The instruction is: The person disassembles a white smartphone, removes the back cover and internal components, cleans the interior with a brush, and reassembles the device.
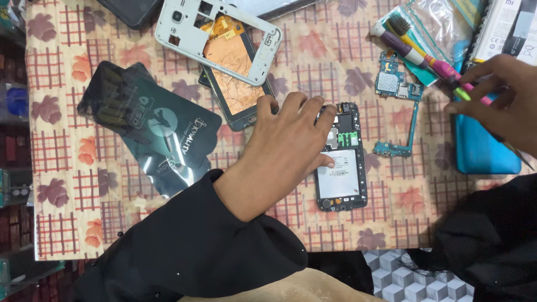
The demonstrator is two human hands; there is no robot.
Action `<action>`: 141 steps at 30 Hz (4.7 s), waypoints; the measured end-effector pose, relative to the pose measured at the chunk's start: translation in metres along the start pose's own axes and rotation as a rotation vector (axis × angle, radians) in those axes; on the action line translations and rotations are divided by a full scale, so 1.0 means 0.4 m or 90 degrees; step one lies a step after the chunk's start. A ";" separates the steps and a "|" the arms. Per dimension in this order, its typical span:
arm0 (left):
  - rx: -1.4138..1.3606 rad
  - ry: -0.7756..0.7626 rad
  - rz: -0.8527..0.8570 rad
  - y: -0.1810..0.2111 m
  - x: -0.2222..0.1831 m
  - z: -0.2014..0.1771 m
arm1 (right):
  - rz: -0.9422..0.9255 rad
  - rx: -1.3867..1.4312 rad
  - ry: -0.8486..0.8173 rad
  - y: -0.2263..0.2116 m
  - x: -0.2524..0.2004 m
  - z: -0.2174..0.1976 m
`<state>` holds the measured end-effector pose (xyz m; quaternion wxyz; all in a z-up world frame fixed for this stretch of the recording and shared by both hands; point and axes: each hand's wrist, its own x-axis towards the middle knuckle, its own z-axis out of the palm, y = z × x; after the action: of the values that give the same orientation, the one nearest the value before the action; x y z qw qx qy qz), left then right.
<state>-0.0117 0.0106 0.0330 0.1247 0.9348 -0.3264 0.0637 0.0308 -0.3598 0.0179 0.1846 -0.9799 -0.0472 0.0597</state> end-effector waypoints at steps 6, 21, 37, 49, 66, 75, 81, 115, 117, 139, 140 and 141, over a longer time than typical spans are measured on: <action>0.030 0.025 -0.001 0.015 -0.002 0.018 | -0.148 -0.109 0.149 0.077 0.029 0.020; 0.039 0.039 0.161 0.087 -0.028 0.061 | -0.205 -0.188 0.259 -0.004 0.011 0.038; -0.021 0.112 0.255 0.191 -0.091 0.133 | -0.229 0.109 0.042 -0.217 -0.077 -0.025; -0.022 0.089 0.275 0.181 -0.100 0.131 | -0.244 -0.063 -0.003 -0.229 -0.068 0.031; -0.085 0.116 0.240 0.170 -0.092 0.132 | -0.045 -0.110 -0.209 -0.112 -0.040 -0.007; -0.093 0.102 0.241 0.174 -0.092 0.137 | -0.135 0.134 -0.170 0.010 -0.058 0.033; -0.091 0.074 0.254 0.169 -0.088 0.128 | -0.144 0.027 -0.108 -0.026 -0.055 0.000; -0.240 0.341 0.549 0.096 -0.008 -0.064 | -0.294 -0.054 -0.278 -0.187 -0.093 -0.020; -0.241 0.365 0.539 0.070 -0.006 -0.103 | -0.318 -0.074 -0.247 -0.204 -0.096 -0.014; -0.020 0.360 0.184 0.014 -0.016 -0.145 | -0.128 -0.117 0.094 -0.076 -0.049 -0.098; -0.015 0.346 0.156 0.022 -0.022 -0.147 | -0.116 -0.034 -0.007 -0.080 -0.051 -0.106; -0.010 0.333 0.129 0.026 -0.024 -0.147 | -0.104 0.049 -0.107 -0.087 -0.050 -0.111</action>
<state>-0.0280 0.0245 0.0897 0.2047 0.8483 -0.3753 0.3123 0.0147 -0.3457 0.0735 0.2220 -0.9564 -0.1400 0.1284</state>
